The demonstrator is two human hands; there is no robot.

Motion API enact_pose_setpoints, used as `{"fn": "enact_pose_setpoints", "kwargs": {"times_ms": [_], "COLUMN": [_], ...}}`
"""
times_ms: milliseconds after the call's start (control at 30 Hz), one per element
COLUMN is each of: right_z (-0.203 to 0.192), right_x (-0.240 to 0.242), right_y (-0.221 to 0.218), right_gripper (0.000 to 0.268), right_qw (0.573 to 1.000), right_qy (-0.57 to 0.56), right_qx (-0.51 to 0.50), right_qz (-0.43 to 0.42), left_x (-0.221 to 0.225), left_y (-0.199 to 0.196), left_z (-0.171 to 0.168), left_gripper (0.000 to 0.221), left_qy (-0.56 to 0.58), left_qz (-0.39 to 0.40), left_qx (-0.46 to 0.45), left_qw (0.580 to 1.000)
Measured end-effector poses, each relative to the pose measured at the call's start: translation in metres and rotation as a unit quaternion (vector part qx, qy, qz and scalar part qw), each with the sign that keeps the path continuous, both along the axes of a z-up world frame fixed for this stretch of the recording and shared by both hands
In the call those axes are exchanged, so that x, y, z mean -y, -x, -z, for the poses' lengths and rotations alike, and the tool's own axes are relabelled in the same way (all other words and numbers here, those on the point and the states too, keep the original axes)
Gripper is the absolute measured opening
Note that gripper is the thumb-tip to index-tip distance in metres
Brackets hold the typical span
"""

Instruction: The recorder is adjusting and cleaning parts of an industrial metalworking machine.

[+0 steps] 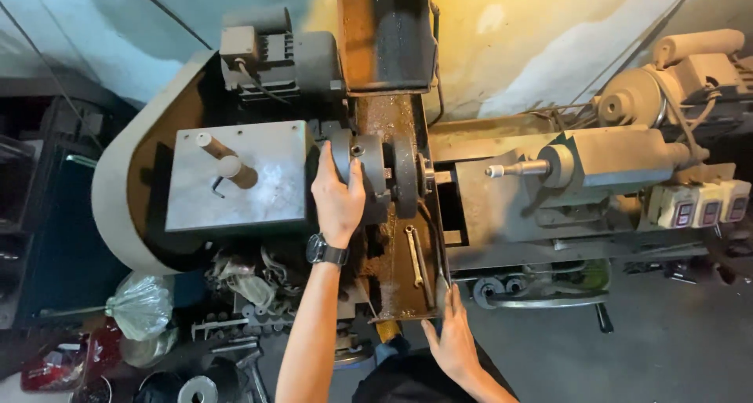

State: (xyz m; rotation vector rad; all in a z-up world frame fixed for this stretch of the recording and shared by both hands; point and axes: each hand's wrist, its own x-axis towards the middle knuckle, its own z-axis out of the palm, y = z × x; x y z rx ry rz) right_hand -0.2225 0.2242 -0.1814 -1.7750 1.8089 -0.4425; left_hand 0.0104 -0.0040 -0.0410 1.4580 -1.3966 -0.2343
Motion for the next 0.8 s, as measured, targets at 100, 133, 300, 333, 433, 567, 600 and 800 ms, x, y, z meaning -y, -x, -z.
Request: {"fn": "enact_pose_setpoints", "kwargs": {"times_ms": [100,133,300,333,433,567,600,800], "right_z": [0.012,0.014,0.028,0.024,0.021,0.01,0.012,0.022], "right_x": [0.003,0.007,0.042,0.046,0.065,0.101,0.106,0.084], "right_y": [0.001,0.002,0.008,0.01,0.02,0.035,0.033,0.037], "right_gripper": [0.078,0.07,0.042,0.036,0.031,0.021,0.021,0.019], "right_qw": [0.997,0.995,0.995,0.993,0.991,0.884,0.884,0.759], "right_qy": [0.046,0.035,0.045,0.082,0.092,-0.202,-0.201,-0.35], "right_qx": [0.049,0.063,-0.013,-0.054,-0.015,0.346,0.347,0.527], "right_qz": [0.04,0.072,0.085,0.063,0.093,0.241,0.239,0.155], "left_x": [0.0,0.0,0.001,-0.001,-0.003,-0.02,-0.025,-0.056], "left_y": [0.0,0.0,0.001,0.001,0.0,0.003,0.003,0.005], "left_z": [0.0,-0.001,0.007,0.009,0.009,0.01,0.014,0.059], "left_gripper": [0.054,0.055,0.056,0.055,0.055,0.057,0.057,0.068], "left_qy": [0.006,-0.003,-0.008,0.0,0.022,0.048,0.051,0.123], "left_qz": [0.003,0.003,0.009,0.008,0.006,0.017,0.016,0.054], "left_qx": [-0.007,-0.016,-0.021,-0.011,0.004,0.003,0.004,-0.011], "left_qw": [1.0,1.0,1.0,1.0,1.0,0.999,0.999,0.991]}}
